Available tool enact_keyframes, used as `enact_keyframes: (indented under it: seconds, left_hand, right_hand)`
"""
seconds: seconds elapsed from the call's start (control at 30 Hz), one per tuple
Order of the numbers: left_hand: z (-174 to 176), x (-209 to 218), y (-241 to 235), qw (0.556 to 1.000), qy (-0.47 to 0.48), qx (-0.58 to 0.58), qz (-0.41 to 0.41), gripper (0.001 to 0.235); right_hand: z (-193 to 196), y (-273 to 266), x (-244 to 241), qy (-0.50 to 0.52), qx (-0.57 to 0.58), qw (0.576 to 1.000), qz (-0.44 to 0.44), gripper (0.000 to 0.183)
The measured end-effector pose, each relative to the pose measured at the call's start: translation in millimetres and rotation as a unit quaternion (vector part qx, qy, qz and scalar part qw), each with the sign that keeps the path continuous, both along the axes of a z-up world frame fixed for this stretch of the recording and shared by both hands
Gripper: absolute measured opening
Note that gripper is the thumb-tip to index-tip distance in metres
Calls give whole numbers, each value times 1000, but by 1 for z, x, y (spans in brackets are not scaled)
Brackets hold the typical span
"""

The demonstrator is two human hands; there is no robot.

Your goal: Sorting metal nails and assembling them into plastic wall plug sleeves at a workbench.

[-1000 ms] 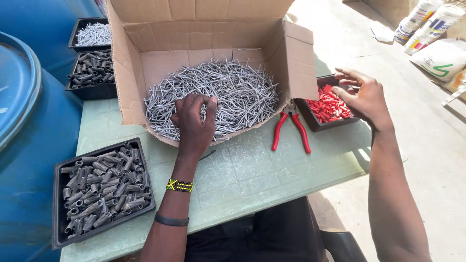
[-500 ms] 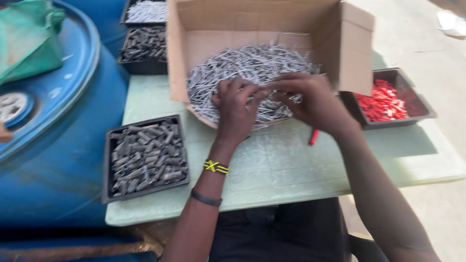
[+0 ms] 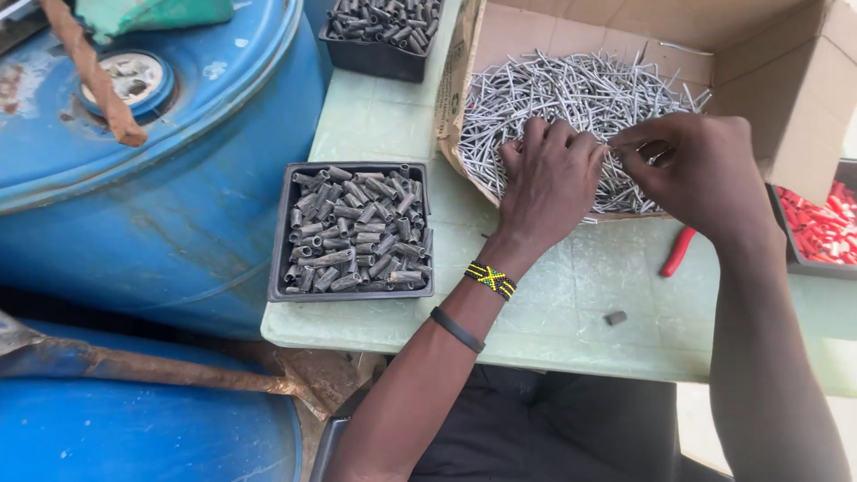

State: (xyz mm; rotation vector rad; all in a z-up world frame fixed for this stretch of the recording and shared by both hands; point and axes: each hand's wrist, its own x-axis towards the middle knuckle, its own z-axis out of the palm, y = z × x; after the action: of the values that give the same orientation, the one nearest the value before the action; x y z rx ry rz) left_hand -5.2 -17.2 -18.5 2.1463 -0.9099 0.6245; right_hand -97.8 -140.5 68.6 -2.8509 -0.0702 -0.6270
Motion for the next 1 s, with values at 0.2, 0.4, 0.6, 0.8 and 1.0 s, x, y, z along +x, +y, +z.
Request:
enact_keyframes:
  seconds: [0.2,0.4,0.6,0.8,1.0]
  left_hand:
    - [-4,3,0,999,9,-32,-20,32]
    - [-4,8,0,1000,-9,5,-9,33]
    - [-6,-1,-1,999,-40,-8,4,26]
    - [-6,-1,-4,997,-74,-16,5,24]
    - [1,2,-3,997,-68,-22,0,25]
  right_hand:
    - [5,3,-76,216,105,968,-66,19]
    - [-58,-2,-130,384,175,905,-58,20]
    - [-76,2,-159,242,217,931,168,10]
    - [-264,42,-145,485,4,867,112,59]
    - [-281,20,-125,515,52,848,115,20]
